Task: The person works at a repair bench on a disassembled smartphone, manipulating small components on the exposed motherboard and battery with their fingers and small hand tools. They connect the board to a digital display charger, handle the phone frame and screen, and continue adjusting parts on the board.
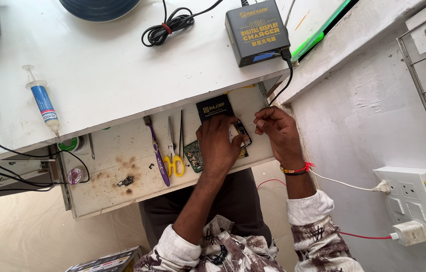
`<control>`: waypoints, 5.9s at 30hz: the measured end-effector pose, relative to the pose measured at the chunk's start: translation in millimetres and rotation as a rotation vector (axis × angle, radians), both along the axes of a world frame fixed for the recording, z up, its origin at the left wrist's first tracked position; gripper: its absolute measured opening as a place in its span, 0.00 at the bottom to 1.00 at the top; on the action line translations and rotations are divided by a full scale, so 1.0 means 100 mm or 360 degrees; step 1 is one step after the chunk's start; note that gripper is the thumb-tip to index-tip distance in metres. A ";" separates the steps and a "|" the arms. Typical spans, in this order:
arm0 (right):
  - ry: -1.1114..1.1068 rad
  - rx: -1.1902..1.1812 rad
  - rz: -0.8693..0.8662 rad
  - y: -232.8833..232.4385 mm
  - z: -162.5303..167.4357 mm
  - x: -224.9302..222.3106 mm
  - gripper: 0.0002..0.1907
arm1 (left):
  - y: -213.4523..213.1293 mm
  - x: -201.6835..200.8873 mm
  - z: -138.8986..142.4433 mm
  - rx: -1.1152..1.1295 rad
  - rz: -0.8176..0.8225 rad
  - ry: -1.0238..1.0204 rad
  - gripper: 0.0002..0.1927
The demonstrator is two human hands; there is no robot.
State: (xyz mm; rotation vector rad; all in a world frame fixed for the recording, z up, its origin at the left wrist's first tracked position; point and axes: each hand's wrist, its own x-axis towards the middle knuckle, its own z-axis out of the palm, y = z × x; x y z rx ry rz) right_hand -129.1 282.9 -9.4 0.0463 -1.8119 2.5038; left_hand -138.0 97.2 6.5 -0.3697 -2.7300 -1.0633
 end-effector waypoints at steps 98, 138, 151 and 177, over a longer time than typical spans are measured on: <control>-0.0098 0.1190 -0.0202 -0.53 0.22 -0.25 0.20 | -0.63 -0.43 0.13 -0.0981 -0.0927 0.0435 0.18; -0.0072 0.1162 -0.0160 -0.50 0.15 -0.19 0.20 | -0.72 -0.58 0.11 -0.0906 -0.1221 0.0901 0.17; -0.0045 0.1228 -0.0186 -0.55 0.19 -0.16 0.17 | -0.69 -0.49 0.13 -0.0856 -0.1225 0.0688 0.09; -0.0341 0.1067 0.0332 -0.59 0.47 -0.35 0.15 | -0.72 0.11 -0.04 -0.0216 -0.0399 0.0055 0.47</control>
